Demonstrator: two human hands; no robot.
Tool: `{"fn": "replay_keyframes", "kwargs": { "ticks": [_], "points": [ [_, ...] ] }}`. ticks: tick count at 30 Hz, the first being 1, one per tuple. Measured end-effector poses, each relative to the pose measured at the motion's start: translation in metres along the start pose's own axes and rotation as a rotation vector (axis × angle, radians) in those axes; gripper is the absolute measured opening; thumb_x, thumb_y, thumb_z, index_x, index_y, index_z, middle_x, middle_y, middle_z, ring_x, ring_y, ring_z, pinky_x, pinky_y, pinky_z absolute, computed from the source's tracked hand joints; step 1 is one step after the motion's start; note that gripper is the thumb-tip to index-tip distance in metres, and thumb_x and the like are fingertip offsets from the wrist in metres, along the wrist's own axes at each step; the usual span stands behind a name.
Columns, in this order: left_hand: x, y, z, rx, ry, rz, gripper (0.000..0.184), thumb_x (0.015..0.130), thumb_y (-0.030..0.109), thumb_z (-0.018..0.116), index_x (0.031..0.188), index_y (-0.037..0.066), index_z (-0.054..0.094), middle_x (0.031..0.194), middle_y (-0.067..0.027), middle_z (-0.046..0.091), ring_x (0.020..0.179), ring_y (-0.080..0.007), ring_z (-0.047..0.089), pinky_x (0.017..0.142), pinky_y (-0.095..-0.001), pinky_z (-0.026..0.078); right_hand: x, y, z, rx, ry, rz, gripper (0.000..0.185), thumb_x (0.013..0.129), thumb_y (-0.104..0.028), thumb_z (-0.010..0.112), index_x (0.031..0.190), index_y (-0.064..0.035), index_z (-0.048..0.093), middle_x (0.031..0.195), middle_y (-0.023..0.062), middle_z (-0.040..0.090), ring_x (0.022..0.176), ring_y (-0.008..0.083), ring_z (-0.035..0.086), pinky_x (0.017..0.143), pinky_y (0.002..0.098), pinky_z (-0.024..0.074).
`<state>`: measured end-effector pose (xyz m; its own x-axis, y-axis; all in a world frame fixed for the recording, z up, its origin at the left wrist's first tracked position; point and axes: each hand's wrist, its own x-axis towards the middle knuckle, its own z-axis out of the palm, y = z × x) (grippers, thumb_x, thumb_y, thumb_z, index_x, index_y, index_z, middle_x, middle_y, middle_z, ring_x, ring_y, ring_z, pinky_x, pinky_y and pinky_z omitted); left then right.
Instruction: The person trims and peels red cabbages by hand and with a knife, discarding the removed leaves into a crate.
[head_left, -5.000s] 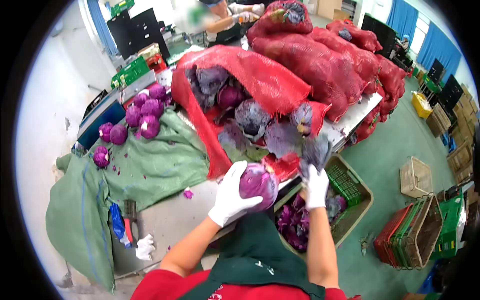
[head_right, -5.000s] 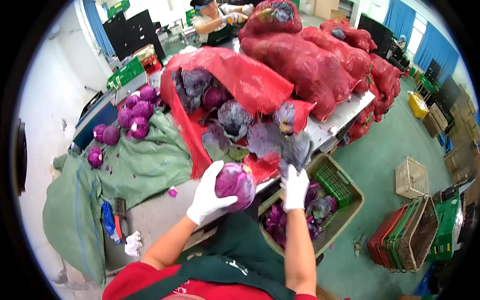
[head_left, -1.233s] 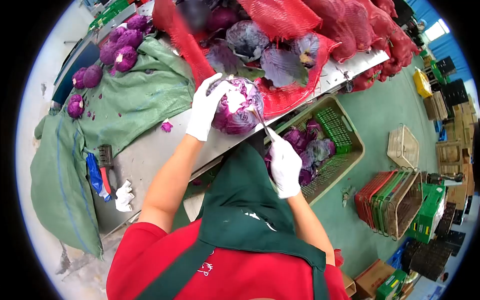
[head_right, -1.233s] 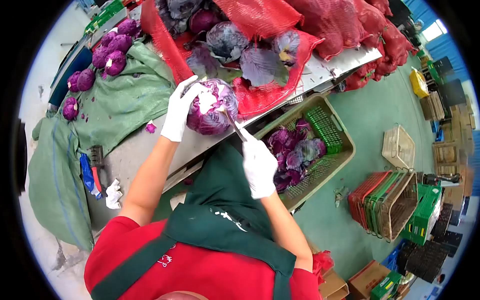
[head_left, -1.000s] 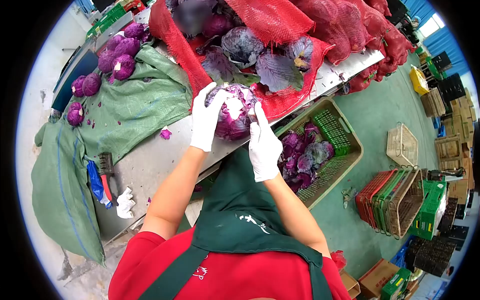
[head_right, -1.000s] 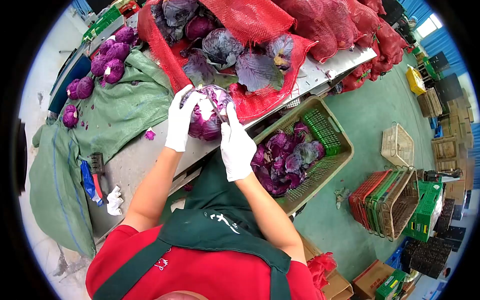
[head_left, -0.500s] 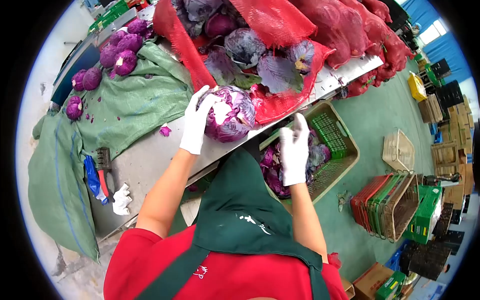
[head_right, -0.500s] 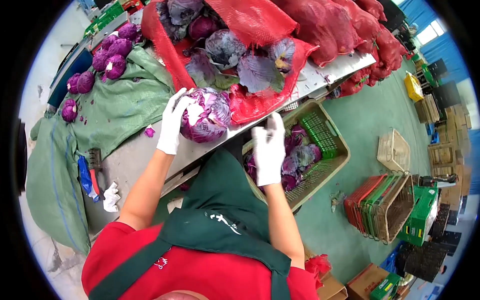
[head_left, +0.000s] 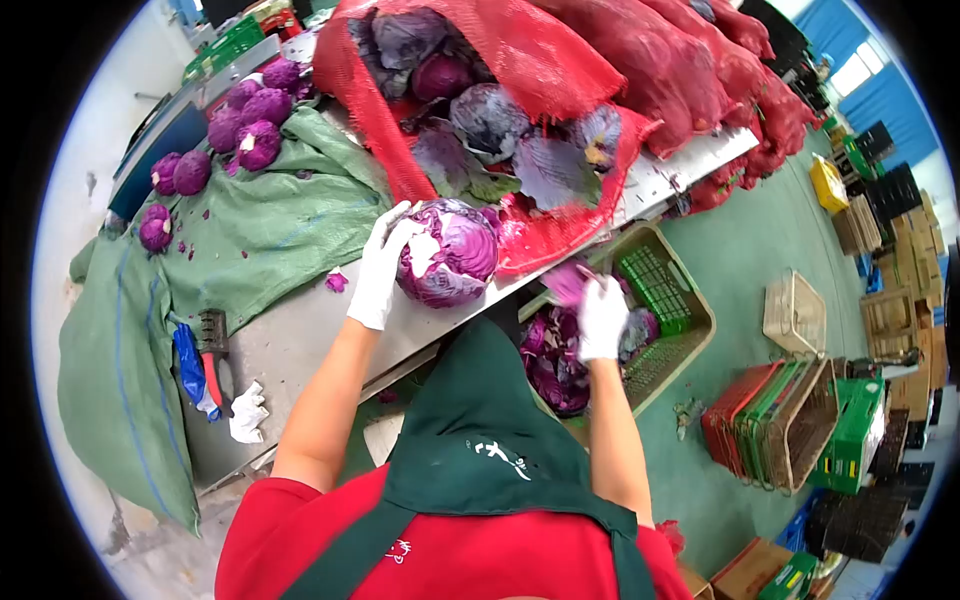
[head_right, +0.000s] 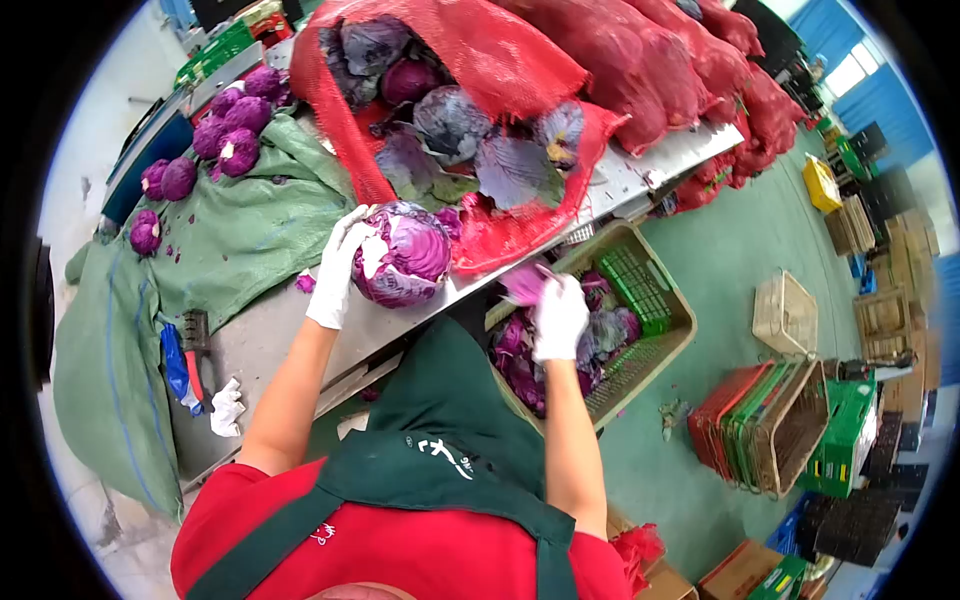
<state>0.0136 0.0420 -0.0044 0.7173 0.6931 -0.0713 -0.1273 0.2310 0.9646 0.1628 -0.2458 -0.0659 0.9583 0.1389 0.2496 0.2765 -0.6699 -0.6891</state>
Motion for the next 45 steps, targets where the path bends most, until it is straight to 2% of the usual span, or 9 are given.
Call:
{"fn": "replay_keyframes", "kwargs": {
  "ticks": [4,9,11,20,31,36,39,40,45],
  "points": [
    [0.006,-0.014,-0.007,-0.029,0.072,0.058,0.042,0.096,0.020,0.062,0.134,0.003,0.055,0.122,-0.0074,0.062,0.112,-0.0155,0.057,0.105,-0.0296,0.041,-0.018,0.002,-0.035,-0.110,0.006,-0.076,0.049,0.089,-0.016,0.065,0.137,-0.0126,0.056,0.126,0.0134,0.058,0.113,0.0316,0.058,0.093,0.0408,0.0492],
    [0.001,-0.018,0.036,0.212,0.102,0.214,0.045,0.094,0.024,0.065,0.130,-0.001,0.056,0.121,-0.0146,0.061,0.112,-0.0218,0.058,0.101,-0.0349,0.046,-0.023,-0.136,-0.040,0.442,-0.393,-0.202,0.049,0.084,-0.024,0.076,0.129,-0.0122,0.061,0.113,0.0111,0.062,0.098,0.0251,0.065,0.086,0.0355,0.0527],
    [-0.008,-0.012,0.051,0.467,0.169,0.309,0.048,0.090,0.028,0.070,0.129,0.003,0.059,0.124,-0.0187,0.055,0.115,-0.0292,0.056,0.103,-0.0386,0.043,-0.021,-0.155,-0.021,0.270,-0.247,-0.361,0.044,0.084,-0.027,0.076,0.122,-0.0115,0.060,0.103,0.0124,0.059,0.084,0.0280,0.066,0.075,0.0365,0.0539],
    [0.000,-0.011,0.068,0.538,0.261,0.283,0.048,0.085,0.029,0.075,0.125,0.007,0.063,0.123,-0.0200,0.057,0.115,-0.0324,0.057,0.102,-0.0407,0.045,-0.025,-0.123,-0.006,0.463,-0.286,-0.261,0.018,0.084,0.002,0.059,0.102,-0.0009,0.056,0.093,0.0143,0.056,0.081,0.0249,0.064,0.073,0.0349,0.0516],
    [0.048,-0.018,0.000,-0.053,0.087,-0.047,0.037,0.093,0.022,0.067,0.123,0.001,0.063,0.116,-0.0080,0.067,0.108,-0.0172,0.061,0.098,-0.0314,0.046,-0.064,0.038,-0.002,0.172,-0.060,0.009,0.017,0.078,0.004,0.055,0.091,-0.0035,0.061,0.089,0.0147,0.064,0.085,0.0312,0.063,0.079,0.0405,0.0510],
    [0.048,-0.019,-0.010,-0.187,0.040,-0.111,0.034,0.092,0.021,0.065,0.121,0.003,0.065,0.114,-0.0071,0.069,0.108,-0.0174,0.062,0.098,-0.0306,0.046,-0.048,0.001,-0.022,0.125,-0.018,-0.292,0.019,0.087,-0.004,0.059,0.104,-0.0039,0.066,0.098,0.0149,0.065,0.098,0.0341,0.060,0.090,0.0423,0.0475],
    [0.030,-0.006,0.005,-0.105,0.140,-0.081,0.035,0.093,0.022,0.065,0.122,0.003,0.064,0.116,-0.0075,0.068,0.108,-0.0175,0.062,0.098,-0.0308,0.046,-0.036,-0.083,-0.005,0.607,-0.388,0.091,0.034,0.093,-0.022,0.065,0.121,-0.0028,0.063,0.108,0.0143,0.068,0.095,0.0233,0.065,0.084,0.0347,0.0512],
    [0.026,-0.003,0.007,-0.076,0.133,-0.074,0.036,0.092,0.022,0.065,0.123,0.003,0.064,0.117,-0.0077,0.067,0.108,-0.0174,0.062,0.099,-0.0310,0.046,-0.029,-0.102,0.002,0.685,-0.498,0.144,0.039,0.095,-0.027,0.066,0.128,-0.0084,0.058,0.100,0.0021,0.063,0.077,0.0096,0.057,0.061,0.0248,0.0469],
    [0.018,-0.002,0.013,-0.088,0.130,-0.025,0.038,0.090,0.021,0.067,0.122,0.002,0.064,0.116,-0.0070,0.066,0.106,-0.0166,0.061,0.099,-0.0303,0.045,-0.012,-0.117,0.033,0.644,-0.568,0.118,0.035,0.093,-0.023,0.067,0.115,0.0030,0.059,0.083,0.0043,0.062,0.070,0.0102,0.058,0.062,0.0285,0.0495]
  ]
}}
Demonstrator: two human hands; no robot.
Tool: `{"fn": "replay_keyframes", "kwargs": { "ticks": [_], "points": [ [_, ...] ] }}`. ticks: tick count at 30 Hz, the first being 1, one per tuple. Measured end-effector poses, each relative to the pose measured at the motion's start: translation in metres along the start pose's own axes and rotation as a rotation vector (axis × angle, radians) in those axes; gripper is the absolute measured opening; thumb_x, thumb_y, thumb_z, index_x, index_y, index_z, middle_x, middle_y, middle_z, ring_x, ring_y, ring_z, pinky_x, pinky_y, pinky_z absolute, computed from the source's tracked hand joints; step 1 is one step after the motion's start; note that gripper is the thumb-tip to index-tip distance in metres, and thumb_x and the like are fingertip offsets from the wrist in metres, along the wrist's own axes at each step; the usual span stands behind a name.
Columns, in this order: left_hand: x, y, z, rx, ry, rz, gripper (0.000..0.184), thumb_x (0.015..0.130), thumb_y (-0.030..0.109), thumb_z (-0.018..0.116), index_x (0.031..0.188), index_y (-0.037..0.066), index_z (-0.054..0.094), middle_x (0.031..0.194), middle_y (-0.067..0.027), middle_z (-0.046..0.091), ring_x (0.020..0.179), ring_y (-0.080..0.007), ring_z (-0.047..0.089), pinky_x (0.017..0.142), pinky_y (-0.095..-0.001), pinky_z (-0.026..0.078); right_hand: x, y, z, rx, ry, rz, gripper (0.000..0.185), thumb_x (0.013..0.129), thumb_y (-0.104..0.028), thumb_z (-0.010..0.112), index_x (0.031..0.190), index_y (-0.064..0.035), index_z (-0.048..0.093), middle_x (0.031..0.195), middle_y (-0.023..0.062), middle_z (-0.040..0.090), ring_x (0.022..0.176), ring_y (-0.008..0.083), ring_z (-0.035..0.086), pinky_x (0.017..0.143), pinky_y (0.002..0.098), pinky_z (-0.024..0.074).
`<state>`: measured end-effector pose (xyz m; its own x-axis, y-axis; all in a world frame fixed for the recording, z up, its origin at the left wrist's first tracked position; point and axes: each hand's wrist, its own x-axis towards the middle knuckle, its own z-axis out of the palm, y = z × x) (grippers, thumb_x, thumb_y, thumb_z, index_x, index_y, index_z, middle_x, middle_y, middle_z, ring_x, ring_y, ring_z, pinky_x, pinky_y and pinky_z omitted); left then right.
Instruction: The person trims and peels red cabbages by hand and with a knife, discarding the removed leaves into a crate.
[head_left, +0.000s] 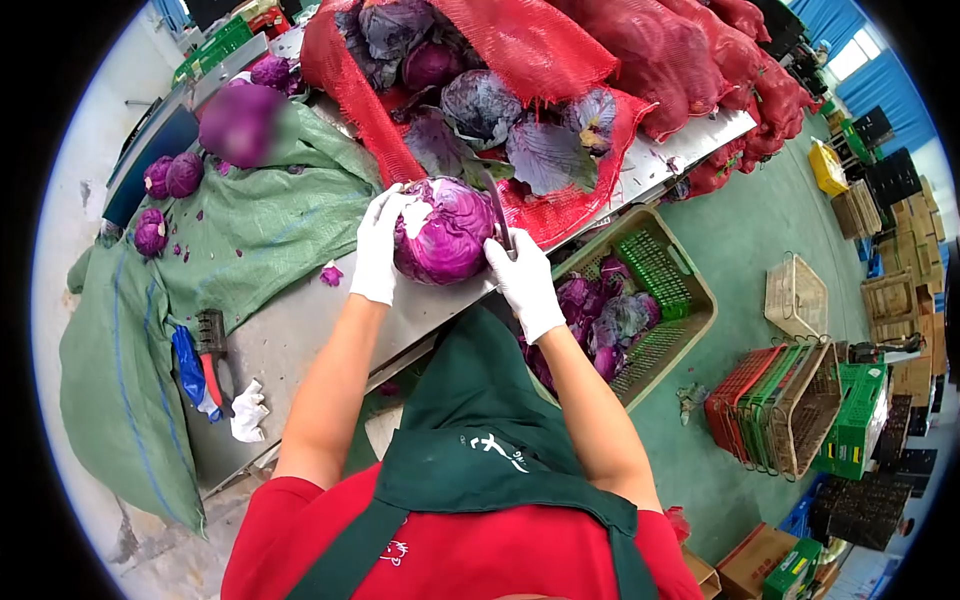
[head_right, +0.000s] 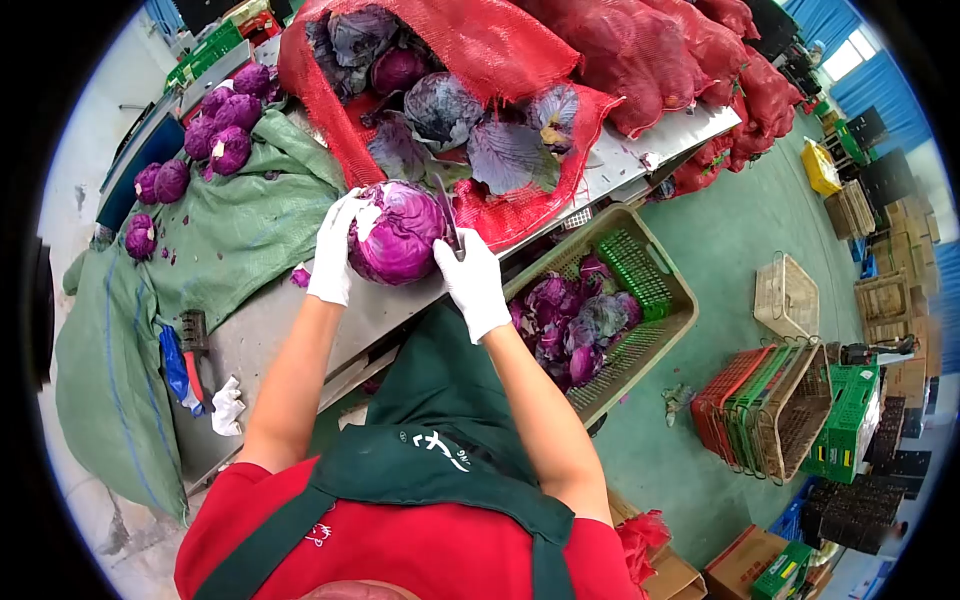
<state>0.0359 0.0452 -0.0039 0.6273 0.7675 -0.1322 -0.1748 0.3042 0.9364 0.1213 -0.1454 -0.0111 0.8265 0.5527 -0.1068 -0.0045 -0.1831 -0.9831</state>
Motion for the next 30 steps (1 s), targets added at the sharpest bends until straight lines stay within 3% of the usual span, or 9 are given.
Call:
{"fn": "replay_keyframes", "kwargs": {
  "ticks": [2,3,8,10,16,18,21,24,30],
  "points": [
    [-0.003,0.000,-0.001,0.059,-0.001,0.058,0.038,0.090,0.022,0.067,0.122,0.001,0.065,0.115,-0.0071,0.067,0.107,-0.0160,0.061,0.099,-0.0299,0.045,0.002,0.006,0.002,-0.124,0.064,-0.015,0.026,0.092,-0.017,0.064,0.109,0.0023,0.062,0.074,0.0034,0.061,0.065,0.0109,0.058,0.062,0.0291,0.0498],
    [-0.003,0.001,-0.001,0.060,-0.011,0.036,0.039,0.092,0.023,0.067,0.125,0.001,0.064,0.116,-0.0076,0.067,0.107,-0.0155,0.061,0.100,-0.0290,0.045,0.002,0.009,0.001,-0.326,0.184,-0.190,0.025,0.087,-0.019,0.059,0.102,0.0006,0.066,0.073,0.0151,0.064,0.068,0.0257,0.064,0.070,0.0382,0.0512],
    [0.010,0.003,-0.027,0.231,-0.177,0.082,0.039,0.096,0.027,0.066,0.125,0.001,0.064,0.118,-0.0068,0.067,0.109,-0.0141,0.060,0.099,-0.0274,0.045,-0.018,0.042,-0.031,-0.057,0.258,0.085,0.024,0.087,-0.009,0.058,0.106,-0.0013,0.069,0.073,0.0163,0.065,0.066,0.0249,0.063,0.067,0.0355,0.0511],
    [-0.003,0.006,-0.026,0.130,0.111,0.009,0.045,0.097,0.032,0.065,0.129,0.001,0.061,0.118,-0.0067,0.066,0.111,-0.0154,0.059,0.101,-0.0295,0.044,-0.042,0.063,-0.049,-0.351,0.413,-0.181,0.023,0.089,-0.008,0.057,0.107,-0.0008,0.070,0.072,0.0066,0.065,0.061,0.0150,0.058,0.063,0.0311,0.0495],
    [-0.016,-0.015,-0.015,0.312,-0.120,0.132,0.068,0.092,0.037,0.070,0.145,0.006,0.043,0.140,-0.0154,0.048,0.133,-0.0247,0.043,0.114,-0.0359,0.031,-0.088,0.081,-0.128,-0.955,0.606,-0.202,0.033,0.088,-0.008,0.060,0.121,-0.0074,0.067,0.110,0.0158,0.068,0.104,0.0286,0.065,0.084,0.0396,0.0529],
    [-0.035,0.003,-0.005,0.396,-0.287,0.271,0.077,0.090,0.035,0.072,0.151,0.007,0.033,0.144,-0.0164,0.045,0.135,-0.0253,0.041,0.116,-0.0372,0.030,-0.071,0.058,-0.117,-0.517,0.479,-0.334,0.036,0.092,-0.011,0.059,0.128,-0.0103,0.064,0.110,0.0130,0.068,0.095,0.0242,0.066,0.080,0.0362,0.0528],
    [-0.042,-0.010,-0.017,0.409,-0.209,0.158,0.081,0.091,0.033,0.071,0.154,0.009,0.027,0.147,-0.0162,0.042,0.137,-0.0258,0.039,0.116,-0.0397,0.029,-0.053,-0.025,-0.064,0.077,0.134,0.197,0.037,0.097,-0.015,0.055,0.132,-0.0075,0.061,0.105,0.0094,0.068,0.081,0.0156,0.061,0.075,0.0290,0.0506],
    [-0.051,0.001,-0.012,0.180,-0.151,-0.063,0.076,0.093,0.040,0.068,0.152,0.009,0.031,0.146,-0.0145,0.042,0.135,-0.0249,0.042,0.114,-0.0399,0.033,-0.022,0.003,-0.022,0.021,-0.049,-0.085,0.041,0.100,-0.020,0.054,0.138,-0.0081,0.055,0.083,-0.0005,0.060,0.063,0.0058,0.053,0.054,0.0218,0.0429],
    [-0.015,-0.020,-0.004,0.135,-0.088,0.075,0.049,0.096,0.035,0.066,0.134,0.009,0.049,0.131,-0.0090,0.052,0.117,-0.0179,0.051,0.102,-0.0330,0.042,-0.031,0.013,-0.003,-0.125,0.090,-0.197,0.045,0.100,-0.015,0.052,0.145,-0.0100,0.050,0.083,0.0007,0.061,0.062,0.0070,0.052,0.059,0.0242,0.0463]
  ]
}}
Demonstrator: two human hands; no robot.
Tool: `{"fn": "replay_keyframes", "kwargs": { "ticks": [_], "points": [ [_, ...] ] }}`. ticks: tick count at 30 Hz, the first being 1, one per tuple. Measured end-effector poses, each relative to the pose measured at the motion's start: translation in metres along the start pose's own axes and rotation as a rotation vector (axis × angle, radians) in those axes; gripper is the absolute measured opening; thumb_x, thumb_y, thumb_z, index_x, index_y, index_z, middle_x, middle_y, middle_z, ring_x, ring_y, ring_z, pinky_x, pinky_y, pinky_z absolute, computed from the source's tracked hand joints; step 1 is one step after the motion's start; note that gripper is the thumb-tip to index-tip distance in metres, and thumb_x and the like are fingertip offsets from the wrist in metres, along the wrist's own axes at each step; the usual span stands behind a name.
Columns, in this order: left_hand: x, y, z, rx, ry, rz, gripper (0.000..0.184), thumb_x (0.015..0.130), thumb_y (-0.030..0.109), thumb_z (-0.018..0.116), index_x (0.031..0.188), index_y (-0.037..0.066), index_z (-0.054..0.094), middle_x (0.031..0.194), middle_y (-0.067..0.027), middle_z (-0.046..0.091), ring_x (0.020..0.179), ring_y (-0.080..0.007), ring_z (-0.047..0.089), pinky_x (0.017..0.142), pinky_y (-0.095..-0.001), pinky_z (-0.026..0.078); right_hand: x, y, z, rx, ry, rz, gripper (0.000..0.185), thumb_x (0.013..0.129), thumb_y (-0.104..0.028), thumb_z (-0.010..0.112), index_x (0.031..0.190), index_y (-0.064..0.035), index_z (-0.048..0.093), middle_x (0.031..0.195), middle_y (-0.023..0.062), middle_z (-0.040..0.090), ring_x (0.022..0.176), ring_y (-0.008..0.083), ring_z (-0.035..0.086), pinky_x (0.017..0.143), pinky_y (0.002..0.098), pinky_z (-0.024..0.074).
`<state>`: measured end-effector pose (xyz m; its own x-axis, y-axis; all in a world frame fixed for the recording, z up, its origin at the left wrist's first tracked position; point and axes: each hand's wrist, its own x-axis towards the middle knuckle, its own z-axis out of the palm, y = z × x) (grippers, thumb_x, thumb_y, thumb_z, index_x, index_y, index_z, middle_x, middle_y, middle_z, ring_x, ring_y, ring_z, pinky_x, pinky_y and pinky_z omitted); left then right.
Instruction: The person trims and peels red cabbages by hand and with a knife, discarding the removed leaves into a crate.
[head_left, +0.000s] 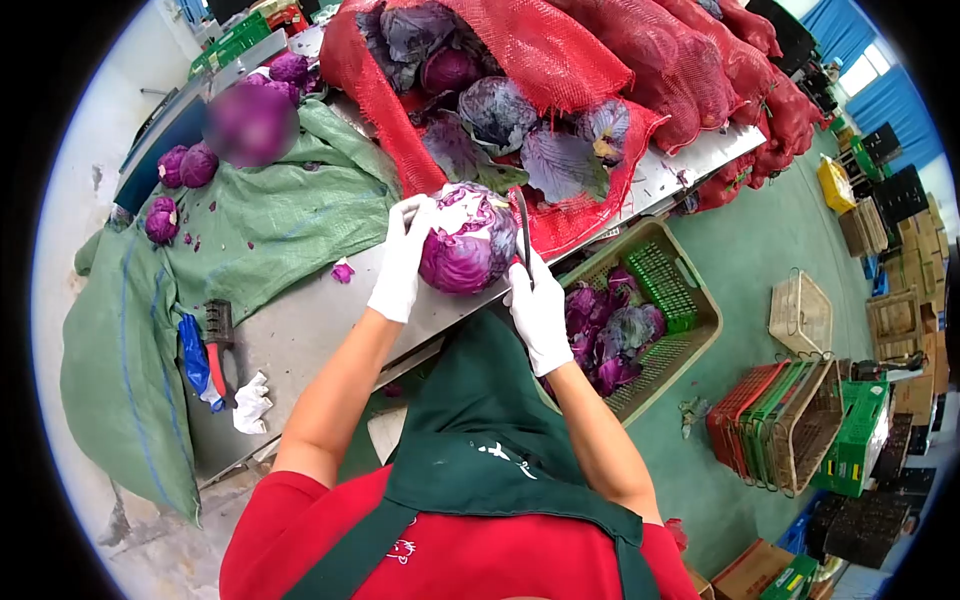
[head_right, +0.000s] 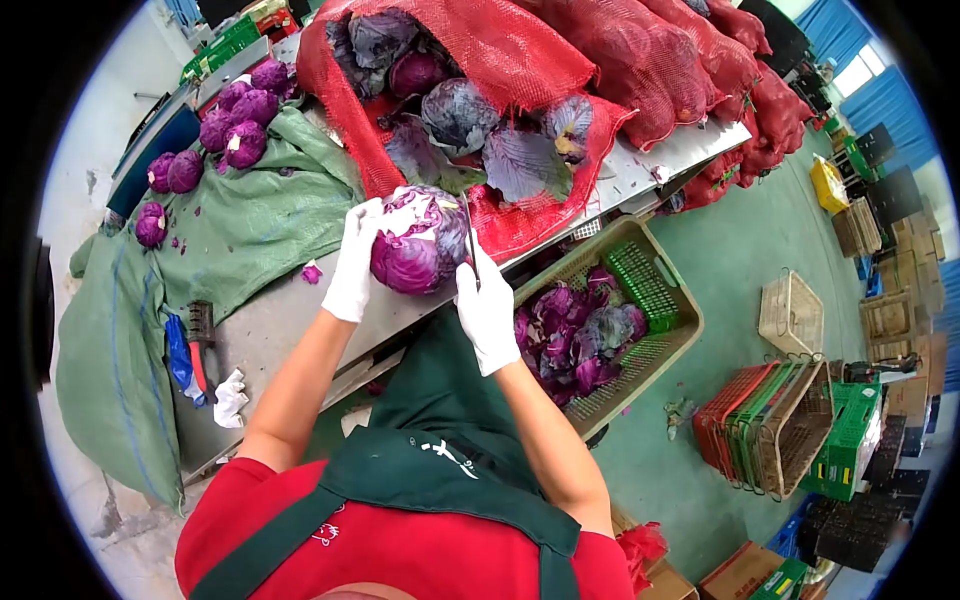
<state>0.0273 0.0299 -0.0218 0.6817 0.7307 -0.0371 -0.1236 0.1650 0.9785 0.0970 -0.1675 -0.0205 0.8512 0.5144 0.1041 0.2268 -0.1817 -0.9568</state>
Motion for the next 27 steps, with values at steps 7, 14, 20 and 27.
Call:
{"fn": "replay_keyframes", "kwargs": {
  "ticks": [7,14,20,27],
  "points": [
    [0.035,0.030,0.002,0.096,-0.220,-0.070,0.036,0.095,0.023,0.065,0.124,0.002,0.064,0.118,-0.0058,0.065,0.112,-0.0138,0.057,0.099,-0.0282,0.044,-0.001,-0.028,-0.052,0.055,-0.077,0.186,0.037,0.103,-0.020,0.050,0.138,-0.0094,0.057,0.088,0.0033,0.067,0.064,0.0078,0.055,0.062,0.0239,0.0474],
    [0.044,0.025,0.004,0.171,-0.289,-0.053,0.034,0.096,0.019,0.065,0.124,0.001,0.066,0.110,-0.0041,0.068,0.094,-0.0087,0.060,0.087,-0.0231,0.049,-0.013,-0.022,-0.061,-0.227,-0.189,0.003,0.024,0.102,-0.021,0.054,0.091,-0.0036,0.067,0.072,0.0111,0.067,0.063,0.0223,0.066,0.061,0.0334,0.0504],
    [0.048,0.044,0.005,0.202,-0.426,-0.080,0.034,0.095,0.020,0.065,0.124,0.002,0.067,0.116,-0.0038,0.068,0.100,-0.0091,0.061,0.092,-0.0240,0.049,-0.009,-0.030,-0.053,-0.239,-0.222,-0.061,0.023,0.101,-0.022,0.056,0.090,-0.0039,0.066,0.074,0.0118,0.068,0.064,0.0261,0.067,0.060,0.0349,0.0509],
    [0.048,0.051,0.008,0.296,-0.477,-0.073,0.032,0.096,0.018,0.064,0.124,0.003,0.067,0.113,-0.0030,0.069,0.097,-0.0089,0.061,0.090,-0.0245,0.049,-0.006,-0.031,-0.052,-0.300,-0.238,-0.103,0.025,0.101,-0.023,0.054,0.089,-0.0036,0.062,0.074,0.0136,0.067,0.066,0.0322,0.067,0.060,0.0393,0.0510]
  ]
}}
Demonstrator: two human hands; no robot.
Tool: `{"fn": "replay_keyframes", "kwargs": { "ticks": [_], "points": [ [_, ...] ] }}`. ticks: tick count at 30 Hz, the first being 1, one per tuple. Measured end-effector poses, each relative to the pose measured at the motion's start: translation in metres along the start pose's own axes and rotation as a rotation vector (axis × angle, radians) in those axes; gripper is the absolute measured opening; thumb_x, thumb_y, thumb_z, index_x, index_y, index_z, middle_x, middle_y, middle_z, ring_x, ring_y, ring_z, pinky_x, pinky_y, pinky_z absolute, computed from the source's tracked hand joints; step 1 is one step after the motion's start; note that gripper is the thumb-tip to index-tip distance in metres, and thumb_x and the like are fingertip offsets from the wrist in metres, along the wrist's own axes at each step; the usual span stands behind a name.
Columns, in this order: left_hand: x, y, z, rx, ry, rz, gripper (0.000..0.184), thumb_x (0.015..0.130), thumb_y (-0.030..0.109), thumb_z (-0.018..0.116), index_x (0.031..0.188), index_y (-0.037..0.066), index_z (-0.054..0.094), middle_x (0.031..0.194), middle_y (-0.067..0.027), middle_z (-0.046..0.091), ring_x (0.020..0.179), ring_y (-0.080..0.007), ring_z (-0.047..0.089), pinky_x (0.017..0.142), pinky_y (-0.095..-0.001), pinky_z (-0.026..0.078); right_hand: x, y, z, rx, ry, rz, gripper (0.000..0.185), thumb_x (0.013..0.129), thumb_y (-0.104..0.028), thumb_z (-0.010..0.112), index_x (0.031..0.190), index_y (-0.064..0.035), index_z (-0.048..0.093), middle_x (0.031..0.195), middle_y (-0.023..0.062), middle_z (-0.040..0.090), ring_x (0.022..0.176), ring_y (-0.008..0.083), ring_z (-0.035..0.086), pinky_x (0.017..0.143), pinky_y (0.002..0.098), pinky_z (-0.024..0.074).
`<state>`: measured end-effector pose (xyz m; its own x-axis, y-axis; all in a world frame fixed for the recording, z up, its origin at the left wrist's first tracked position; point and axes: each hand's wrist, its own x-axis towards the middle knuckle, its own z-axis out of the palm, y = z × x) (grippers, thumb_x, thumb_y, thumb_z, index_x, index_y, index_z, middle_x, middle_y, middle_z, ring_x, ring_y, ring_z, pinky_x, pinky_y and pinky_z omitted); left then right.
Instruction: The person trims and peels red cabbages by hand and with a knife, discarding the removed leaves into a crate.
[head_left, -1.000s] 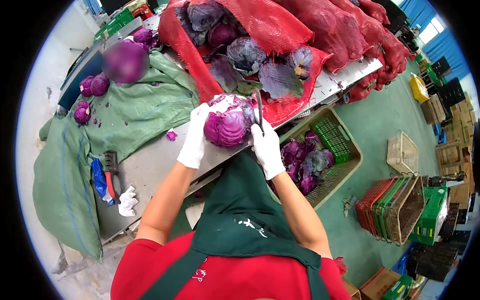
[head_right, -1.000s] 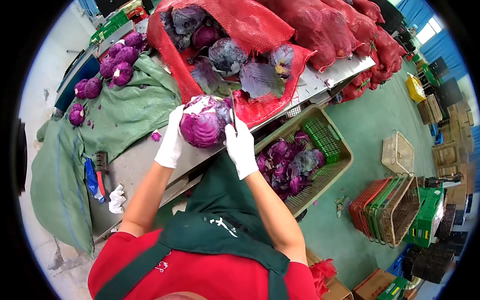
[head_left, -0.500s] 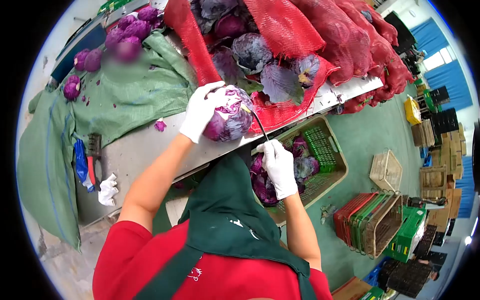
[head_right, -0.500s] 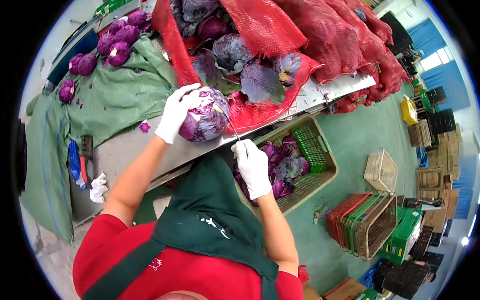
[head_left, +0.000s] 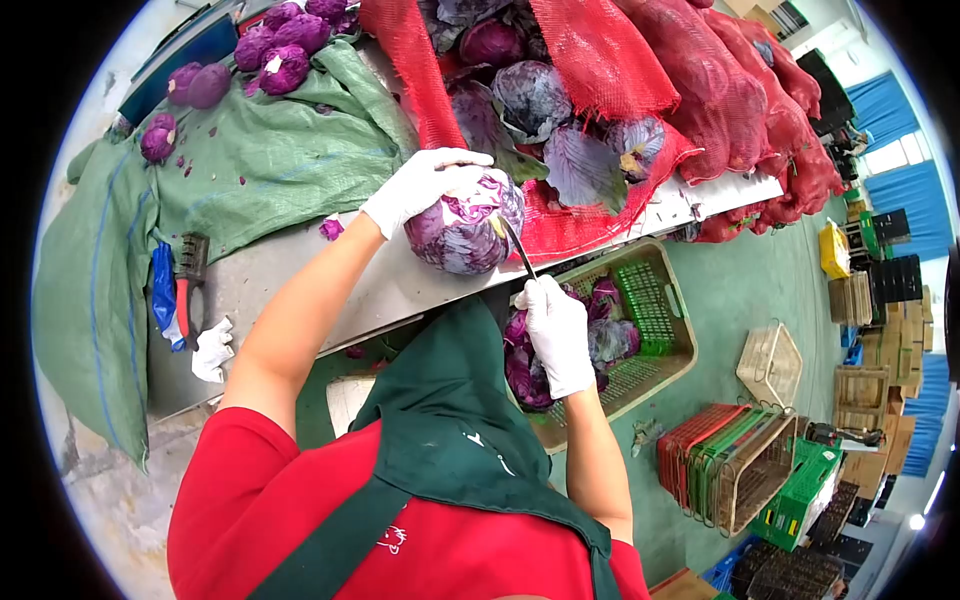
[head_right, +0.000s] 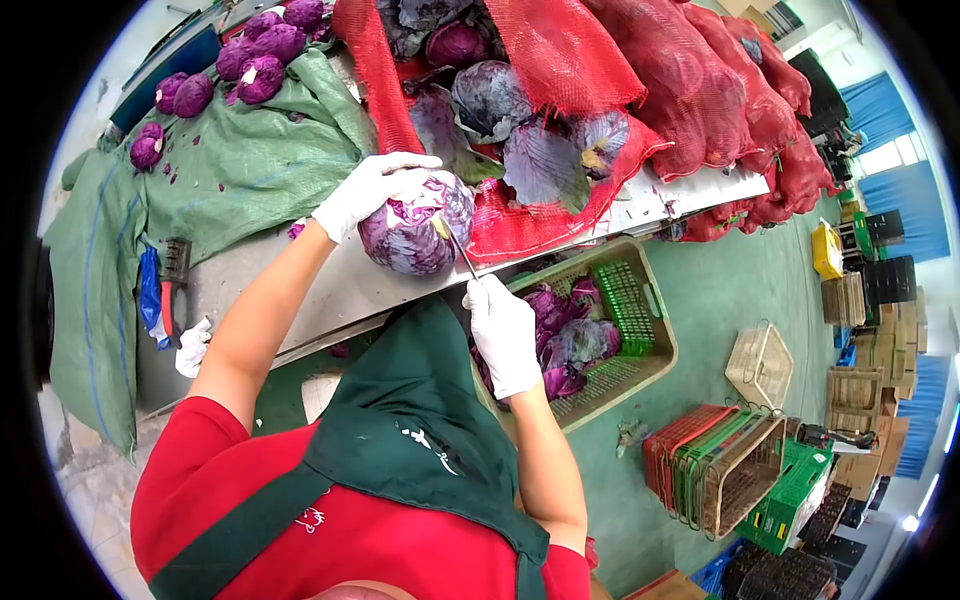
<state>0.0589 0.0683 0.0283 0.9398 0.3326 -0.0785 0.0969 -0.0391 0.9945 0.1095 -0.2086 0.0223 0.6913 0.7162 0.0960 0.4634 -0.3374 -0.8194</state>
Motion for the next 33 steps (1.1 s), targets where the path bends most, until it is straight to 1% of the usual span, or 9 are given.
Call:
{"fn": "replay_keyframes", "kwargs": {
  "ticks": [7,13,15,21,26,28,29,31,33],
  "points": [
    [-0.001,-0.008,-0.001,-0.092,0.037,0.025,0.034,0.095,0.020,0.065,0.124,0.003,0.067,0.112,-0.0045,0.069,0.099,-0.0099,0.061,0.091,-0.0247,0.049,-0.046,0.056,-0.013,-0.159,-0.049,0.087,0.020,0.099,-0.018,0.051,0.085,-0.0070,0.061,0.077,0.0140,0.063,0.069,0.0326,0.065,0.064,0.0425,0.0514],
    [0.001,-0.016,0.020,0.206,0.207,0.125,0.033,0.094,0.018,0.065,0.122,0.002,0.068,0.113,-0.0062,0.070,0.102,-0.0112,0.061,0.091,-0.0251,0.049,0.016,-0.005,0.022,-0.185,0.316,-0.235,0.032,0.101,-0.019,0.051,0.128,-0.0086,0.064,0.118,0.0088,0.070,0.064,0.0252,0.064,0.060,0.0351,0.0513],
    [0.005,-0.026,0.022,0.101,0.230,0.119,0.033,0.091,0.023,0.068,0.119,0.005,0.071,0.110,-0.0133,0.070,0.106,-0.0205,0.064,0.095,-0.0306,0.048,0.027,-0.007,0.039,-0.204,0.392,-0.215,0.038,0.100,-0.024,0.052,0.136,-0.0118,0.059,0.105,0.0121,0.071,0.059,0.0285,0.061,0.057,0.0377,0.0495],
    [0.000,-0.021,0.023,0.100,0.248,0.087,0.030,0.096,0.014,0.064,0.122,0.001,0.068,0.104,-0.0045,0.069,0.090,-0.0100,0.062,0.083,-0.0236,0.051,0.034,-0.013,0.043,-0.261,0.329,-0.101,0.048,0.100,-0.029,0.053,0.146,-0.0155,0.050,0.079,0.0140,0.066,0.057,0.0309,0.060,0.055,0.0407,0.0473],
    [-0.006,-0.021,0.023,0.034,0.250,0.062,0.032,0.097,0.017,0.063,0.125,0.002,0.066,0.109,-0.0050,0.069,0.097,-0.0116,0.063,0.088,-0.0251,0.050,0.070,0.057,0.059,-0.285,0.733,-0.352,0.025,0.101,-0.022,0.049,0.115,-0.0053,0.062,0.079,0.0099,0.063,0.057,0.0238,0.058,0.056,0.0339,0.0489],
    [-0.016,-0.025,0.017,-0.053,0.250,0.054,0.034,0.097,0.018,0.063,0.127,0.002,0.065,0.113,-0.0058,0.068,0.101,-0.0123,0.062,0.091,-0.0258,0.050,0.056,0.068,0.037,1.111,0.459,0.466,0.015,0.102,-0.021,0.046,0.095,-0.0122,0.056,0.064,0.0005,0.050,0.045,0.0146,0.048,0.042,0.0280,0.0399],
    [-0.020,-0.026,0.010,-0.139,0.245,0.045,0.036,0.097,0.019,0.063,0.128,0.002,0.064,0.117,-0.0066,0.067,0.105,-0.0130,0.061,0.094,-0.0265,0.049,0.052,0.061,0.024,1.134,0.573,0.546,0.010,0.102,-0.021,0.049,0.093,-0.0182,0.054,0.059,-0.0066,0.040,0.039,0.0037,0.035,0.035,0.0211,0.0261],
    [-0.030,-0.035,-0.004,-0.173,0.244,0.059,0.039,0.098,0.022,0.063,0.131,0.003,0.062,0.130,-0.0073,0.061,0.115,-0.0139,0.058,0.098,-0.0278,0.047,0.029,0.091,-0.002,0.975,0.581,0.616,0.017,0.103,-0.025,0.048,0.100,-0.0124,0.058,0.063,-0.0040,0.045,0.044,0.0062,0.041,0.041,0.0230,0.0339],
    [-0.035,-0.040,-0.006,-0.168,0.287,0.084,0.039,0.094,0.018,0.065,0.130,0.003,0.062,0.124,-0.0097,0.062,0.114,-0.0178,0.057,0.098,-0.0305,0.047,0.003,0.120,-0.010,-0.267,0.562,0.354,0.045,0.102,-0.028,0.046,0.143,-0.0088,0.044,0.105,0.0148,0.067,0.083,0.0340,0.066,0.078,0.0437,0.0514]
  ]
}}
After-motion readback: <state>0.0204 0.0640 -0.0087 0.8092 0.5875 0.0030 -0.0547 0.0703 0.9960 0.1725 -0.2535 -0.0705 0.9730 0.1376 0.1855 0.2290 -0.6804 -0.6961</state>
